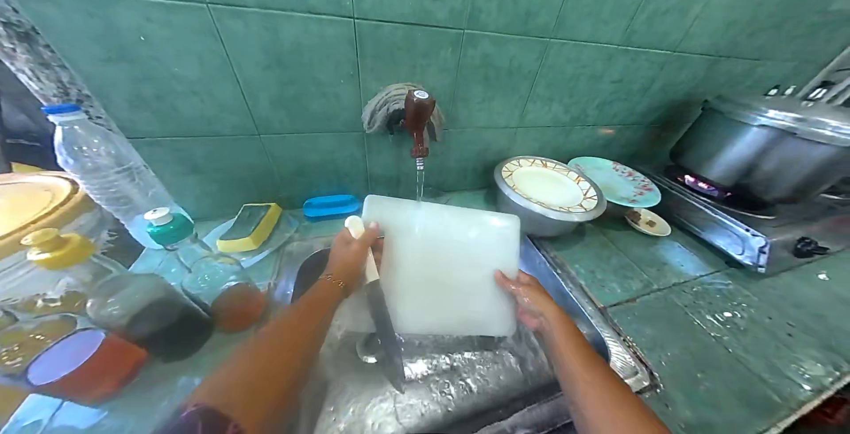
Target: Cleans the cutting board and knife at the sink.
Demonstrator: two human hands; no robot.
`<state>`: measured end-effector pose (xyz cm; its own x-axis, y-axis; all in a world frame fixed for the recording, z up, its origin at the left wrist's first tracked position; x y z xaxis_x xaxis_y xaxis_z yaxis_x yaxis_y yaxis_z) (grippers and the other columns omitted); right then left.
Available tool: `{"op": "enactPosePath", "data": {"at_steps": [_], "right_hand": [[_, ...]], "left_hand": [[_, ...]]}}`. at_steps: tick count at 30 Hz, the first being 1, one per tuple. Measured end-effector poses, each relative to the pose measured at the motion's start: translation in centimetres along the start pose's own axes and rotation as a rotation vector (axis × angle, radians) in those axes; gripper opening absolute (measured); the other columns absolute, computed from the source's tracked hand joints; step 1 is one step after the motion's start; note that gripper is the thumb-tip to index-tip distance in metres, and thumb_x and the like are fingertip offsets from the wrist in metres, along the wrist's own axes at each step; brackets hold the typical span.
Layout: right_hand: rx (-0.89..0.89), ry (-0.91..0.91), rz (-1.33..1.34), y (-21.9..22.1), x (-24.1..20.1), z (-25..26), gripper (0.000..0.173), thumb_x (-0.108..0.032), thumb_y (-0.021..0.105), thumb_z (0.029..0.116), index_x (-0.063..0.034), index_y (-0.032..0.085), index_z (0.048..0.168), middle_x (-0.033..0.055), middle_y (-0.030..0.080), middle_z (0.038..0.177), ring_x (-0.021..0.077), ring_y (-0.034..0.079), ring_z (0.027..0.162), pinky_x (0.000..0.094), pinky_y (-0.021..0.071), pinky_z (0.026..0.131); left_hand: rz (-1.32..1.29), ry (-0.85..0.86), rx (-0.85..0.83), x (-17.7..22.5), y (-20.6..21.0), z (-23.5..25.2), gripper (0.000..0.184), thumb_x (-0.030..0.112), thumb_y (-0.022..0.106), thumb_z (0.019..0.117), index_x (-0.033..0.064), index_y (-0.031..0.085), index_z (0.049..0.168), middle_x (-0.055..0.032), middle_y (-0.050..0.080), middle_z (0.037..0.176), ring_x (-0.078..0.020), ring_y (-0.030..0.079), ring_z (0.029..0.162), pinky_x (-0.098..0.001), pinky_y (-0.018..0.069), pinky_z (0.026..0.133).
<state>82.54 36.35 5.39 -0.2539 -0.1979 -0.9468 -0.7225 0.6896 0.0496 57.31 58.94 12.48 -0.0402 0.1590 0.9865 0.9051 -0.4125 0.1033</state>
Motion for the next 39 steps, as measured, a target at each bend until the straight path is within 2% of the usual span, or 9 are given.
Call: {"op": "enactPosePath", "data": {"at_steps": [4,10,17,21,26,28,30,34,39], "right_hand": [[0.193,-0.229,0.044,-2.8,-2.0,-3.0,0.032,-0.003,0.064,0.0992,0.0056,0.056,0.129,0.0156,0.073,0.102,0.0201,0.074,0.087,0.0376,0.0636,0.079],[0.312,-0.820,-0.224,-4.8,-5.9,-8.0,0.025,-0.003,0.074,0.0832,0.0051,0.066,0.106,-0.0006,0.076,0.089,0.0033,0.073,0.082,0.0233,0.0634,0.078],[0.220,-1.563,-0.681,-1.6,-7.3,-9.8,0.020,-0.018,0.058,0.1017,-0.0200,0.075,0.110,0.0013,0.077,0.108,0.0149,0.070,0.110,0.0357,0.0544,0.102],[0.124,-1.727,-0.948,0.4,-7.0,-8.8,0.032,-0.018,0.046,0.1071,-0.0325,0.071,0.122,-0.0084,0.073,0.127,0.0152,0.057,0.133,0.0452,0.0341,0.117],[-0.065,-1.531,-1.203,1.5,-4.7,-5.7,0.054,0.002,0.049,0.0946,-0.0318,0.070,0.131,-0.0017,0.068,0.138,0.0299,0.058,0.135,0.0604,0.0439,0.110],[-0.288,-1.087,-1.304,2.6,-3.9,-5.4,0.069,0.012,0.051,0.0847,-0.0183,0.060,0.146,0.0101,0.051,0.155,0.0418,0.040,0.147,0.0717,0.0310,0.115],[-0.488,-0.595,-1.263,4.5,-4.0,-5.7,0.067,-0.001,0.051,0.0946,-0.0059,0.036,0.159,0.0165,0.023,0.169,0.0378,0.014,0.158,0.0651,0.0103,0.125],[-0.223,-0.491,-1.282,8.1,-3.5,-4.1,0.079,-0.053,0.030,0.1081,0.0023,0.014,0.163,0.0228,0.009,0.171,0.0355,0.004,0.160,0.0634,-0.0011,0.126],[0.027,-0.436,-1.158,16.6,-6.2,-1.2,0.071,-0.041,0.036,0.1102,0.0108,0.025,0.157,0.0303,0.019,0.166,0.0426,0.011,0.158,0.0595,0.0088,0.126]], "left_hand": [[0.199,-0.037,-0.002,0.9,2.6,1.2,0.043,0.033,0.048,0.1101,-0.0069,0.058,0.122,-0.0214,0.067,0.106,-0.0280,0.066,0.096,-0.0465,0.0538,0.087],[-0.113,-0.103,0.038,1.1,3.5,1.4,0.034,0.028,0.044,0.1113,-0.0010,0.058,0.123,-0.0107,0.062,0.101,-0.0165,0.064,0.083,-0.0331,0.0552,0.076],[-0.439,-0.136,-0.063,1.1,2.3,-0.6,0.041,0.038,0.031,0.1126,0.0054,0.054,0.123,-0.0093,0.069,0.093,-0.0199,0.070,0.080,-0.0387,0.0603,0.074],[-0.568,-0.090,-0.124,0.9,0.8,-1.0,0.048,0.045,0.025,0.1121,0.0101,0.051,0.134,-0.0087,0.068,0.113,-0.0209,0.068,0.104,-0.0441,0.0575,0.089],[-0.517,-0.108,0.116,-0.5,0.1,-0.4,0.034,0.009,0.055,0.1038,0.0032,0.047,0.136,-0.0171,0.066,0.112,-0.0252,0.069,0.093,-0.0443,0.0590,0.080],[-0.540,-0.054,0.209,-0.8,-0.2,-0.5,0.039,0.003,0.057,0.1014,0.0032,0.046,0.139,-0.0189,0.063,0.117,-0.0270,0.067,0.097,-0.0464,0.0583,0.082],[-0.520,-0.031,0.261,-1.1,-0.3,-1.0,0.042,0.002,0.059,0.1001,0.0022,0.046,0.140,-0.0210,0.063,0.119,-0.0281,0.067,0.099,-0.0470,0.0584,0.083],[-0.494,-0.115,0.320,-2.0,0.0,-2.8,0.040,0.004,0.060,0.1008,-0.0027,0.045,0.138,-0.0244,0.062,0.118,-0.0307,0.067,0.099,-0.0474,0.0584,0.083],[-0.528,-0.176,0.335,-3.2,1.8,-4.6,0.040,0.000,0.061,0.0991,-0.0068,0.046,0.135,-0.0266,0.062,0.117,-0.0317,0.067,0.098,-0.0464,0.0586,0.083]]}}
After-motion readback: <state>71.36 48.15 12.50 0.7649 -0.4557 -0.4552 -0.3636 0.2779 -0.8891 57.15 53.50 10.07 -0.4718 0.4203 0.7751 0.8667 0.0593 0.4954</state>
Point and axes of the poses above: each hand's wrist, its own z-axis towards the middle knuckle, its own y-axis out of the palm, x = y × z, the point moved 4 cm from there along z, towards the middle knuckle
